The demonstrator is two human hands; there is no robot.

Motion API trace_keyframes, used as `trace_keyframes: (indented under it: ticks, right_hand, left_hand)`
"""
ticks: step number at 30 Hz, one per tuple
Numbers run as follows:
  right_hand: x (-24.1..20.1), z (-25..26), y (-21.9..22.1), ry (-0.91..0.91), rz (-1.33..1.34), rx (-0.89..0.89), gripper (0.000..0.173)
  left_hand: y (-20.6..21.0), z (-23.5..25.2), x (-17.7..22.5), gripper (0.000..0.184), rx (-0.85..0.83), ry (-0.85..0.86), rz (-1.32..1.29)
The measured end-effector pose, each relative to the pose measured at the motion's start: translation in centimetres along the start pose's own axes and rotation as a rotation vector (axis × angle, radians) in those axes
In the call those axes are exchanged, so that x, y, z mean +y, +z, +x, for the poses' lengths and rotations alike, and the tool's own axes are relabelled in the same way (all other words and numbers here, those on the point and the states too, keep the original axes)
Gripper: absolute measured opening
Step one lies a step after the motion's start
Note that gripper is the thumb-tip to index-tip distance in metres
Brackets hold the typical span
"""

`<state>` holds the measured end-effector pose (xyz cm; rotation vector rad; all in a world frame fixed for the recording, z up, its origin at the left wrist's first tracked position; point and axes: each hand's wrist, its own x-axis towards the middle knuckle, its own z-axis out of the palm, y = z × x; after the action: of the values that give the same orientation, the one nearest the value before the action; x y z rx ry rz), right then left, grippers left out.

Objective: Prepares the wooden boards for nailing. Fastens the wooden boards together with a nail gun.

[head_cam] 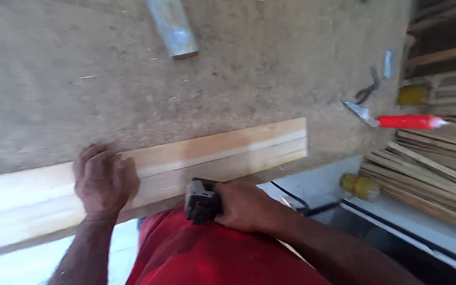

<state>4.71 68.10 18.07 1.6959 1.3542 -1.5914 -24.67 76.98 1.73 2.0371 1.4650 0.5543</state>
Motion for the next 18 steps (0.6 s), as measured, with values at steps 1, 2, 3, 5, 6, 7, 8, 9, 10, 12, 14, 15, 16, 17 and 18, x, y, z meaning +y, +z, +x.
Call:
trace_keyframes:
  ticks: [1, 2, 3, 5, 6, 7, 8, 9, 10, 12, 14, 15, 16, 17, 18]
  right_hand:
    - [-1.3, 0.3, 0.5, -0.005, -0.014, 0.019, 0.048]
    - [-2.9, 1.3, 1.1, -0.031, -0.025, 0.045, 0.047]
    - [-4.8, 2.4, 1.9, -0.067, -0.043, 0.070, 0.046]
    - [-8.8, 4.3, 3.3, -0.117, -0.124, 0.121, 0.045]
    - [-11.1, 5.0, 3.5, -0.122, -0.162, 0.126, 0.045]
    - [-13.8, 5.4, 3.7, -0.122, -0.187, 0.123, 0.045]
    - [-16.5, 5.8, 3.8, -0.119, -0.200, 0.099, 0.046]
    - [-19.2, 6.1, 3.9, -0.121, -0.215, 0.077, 0.046]
    - [-21.5, 6.5, 4.1, -0.122, -0.223, 0.064, 0.045]
    - [-25.1, 7.6, 4.3, -0.112, -0.216, 0.034, 0.044]
    - [-27.3, 8.6, 4.8, -0.099, -0.231, 0.004, 0.043]
    - [-28.2, 9.2, 5.0, -0.098, -0.246, -0.005, 0.044]
    - [-28.9, 9.7, 5.2, -0.095, -0.260, -0.014, 0.045]
    - [-29.6, 10.2, 5.4, -0.087, -0.277, -0.025, 0.045]
    - [-30.1, 10.5, 5.6, -0.082, -0.287, -0.029, 0.045]
  left_hand:
    - [-1.8, 0.0, -1.1, 0.042, 0.039, -0.016, -0.003]
    - [-4.0, 0.2, -3.0, 0.038, 0.086, -0.065, 0.031]
    - [-6.8, 0.1, -5.4, 0.038, 0.120, -0.144, 0.083]
    - [-12.1, -0.5, -11.0, 0.043, 0.170, -0.356, 0.208]
    - [-14.3, -0.7, -13.9, 0.048, 0.167, -0.470, 0.271]
    - [-16.1, -1.0, -16.5, 0.056, 0.158, -0.559, 0.332]
    - [-17.3, -1.4, -18.7, 0.063, 0.154, -0.617, 0.378]
    - [-18.0, -1.7, -20.4, 0.069, 0.152, -0.655, 0.414]
    - [-18.3, -2.1, -21.6, 0.072, 0.147, -0.680, 0.437]
    - [-18.2, -2.1, -22.6, 0.070, 0.143, -0.662, 0.469]
    - [-17.9, -2.4, -23.0, 0.066, 0.163, -0.633, 0.468]
    - [-17.8, -2.5, -23.1, 0.065, 0.177, -0.631, 0.456]
    - [-17.8, -2.4, -23.1, 0.065, 0.188, -0.623, 0.442]
    - [-17.8, -2.5, -23.2, 0.065, 0.194, -0.611, 0.430]
    - [-17.8, -2.5, -23.3, 0.065, 0.200, -0.605, 0.423]
